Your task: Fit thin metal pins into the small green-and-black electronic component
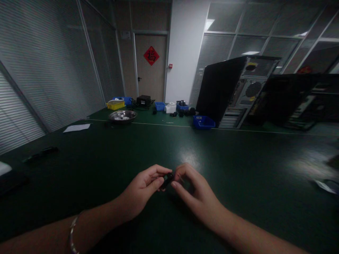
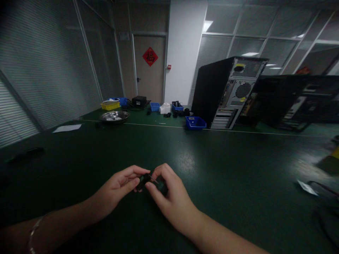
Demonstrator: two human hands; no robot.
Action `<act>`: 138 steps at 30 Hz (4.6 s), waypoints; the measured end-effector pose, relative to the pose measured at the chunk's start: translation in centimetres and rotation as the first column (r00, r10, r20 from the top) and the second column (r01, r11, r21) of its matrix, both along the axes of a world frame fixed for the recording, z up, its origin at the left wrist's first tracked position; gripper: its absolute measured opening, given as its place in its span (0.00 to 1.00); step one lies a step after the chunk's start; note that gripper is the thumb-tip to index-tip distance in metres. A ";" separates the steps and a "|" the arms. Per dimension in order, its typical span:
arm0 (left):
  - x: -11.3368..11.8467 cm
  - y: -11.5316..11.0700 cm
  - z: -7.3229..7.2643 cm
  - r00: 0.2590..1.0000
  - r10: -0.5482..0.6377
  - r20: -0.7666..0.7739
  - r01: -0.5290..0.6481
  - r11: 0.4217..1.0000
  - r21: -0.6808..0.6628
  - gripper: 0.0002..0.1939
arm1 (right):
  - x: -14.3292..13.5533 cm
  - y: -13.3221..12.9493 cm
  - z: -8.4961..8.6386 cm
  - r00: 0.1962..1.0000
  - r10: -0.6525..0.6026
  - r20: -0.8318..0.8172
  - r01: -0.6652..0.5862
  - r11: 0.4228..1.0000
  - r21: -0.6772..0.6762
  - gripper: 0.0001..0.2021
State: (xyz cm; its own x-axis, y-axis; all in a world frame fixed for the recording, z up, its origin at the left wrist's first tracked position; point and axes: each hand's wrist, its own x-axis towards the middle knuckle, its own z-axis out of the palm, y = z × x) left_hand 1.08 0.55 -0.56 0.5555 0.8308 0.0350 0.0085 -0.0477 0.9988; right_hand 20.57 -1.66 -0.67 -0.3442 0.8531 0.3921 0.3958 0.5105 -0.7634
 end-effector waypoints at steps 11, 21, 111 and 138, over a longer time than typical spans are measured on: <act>-0.1 0.0 -0.3 0.999 0.034 0.031 -0.034 0.999 0.001 0.11 | 0.0 -0.4 0.3 0.999 -0.006 0.044 0.009 0.998 -0.067 0.04; 0.0 0.1 -0.3 0.993 0.117 -0.003 -0.117 0.992 -0.041 0.13 | 0.2 -0.4 0.6 0.992 0.004 0.128 0.009 0.995 -0.096 0.16; 0.0 0.4 0.0 0.997 0.077 -0.006 -0.077 0.997 -0.025 0.10 | 0.2 -0.1 0.7 0.999 -0.003 0.049 0.004 1.000 -0.020 0.10; 0.2 0.4 -0.4 0.981 0.156 0.112 -0.132 0.971 -0.197 0.13 | 0.0 -0.5 0.6 0.994 0.096 0.049 -0.097 0.995 0.020 0.08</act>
State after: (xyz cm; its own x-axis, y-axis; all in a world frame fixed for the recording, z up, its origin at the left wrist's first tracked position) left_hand 1.33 0.92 -0.91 0.4306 0.9000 -0.0678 -0.1248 0.1337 0.9831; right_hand 20.61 -2.15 -0.08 -0.4436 0.8061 0.3917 0.3799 0.5649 -0.7325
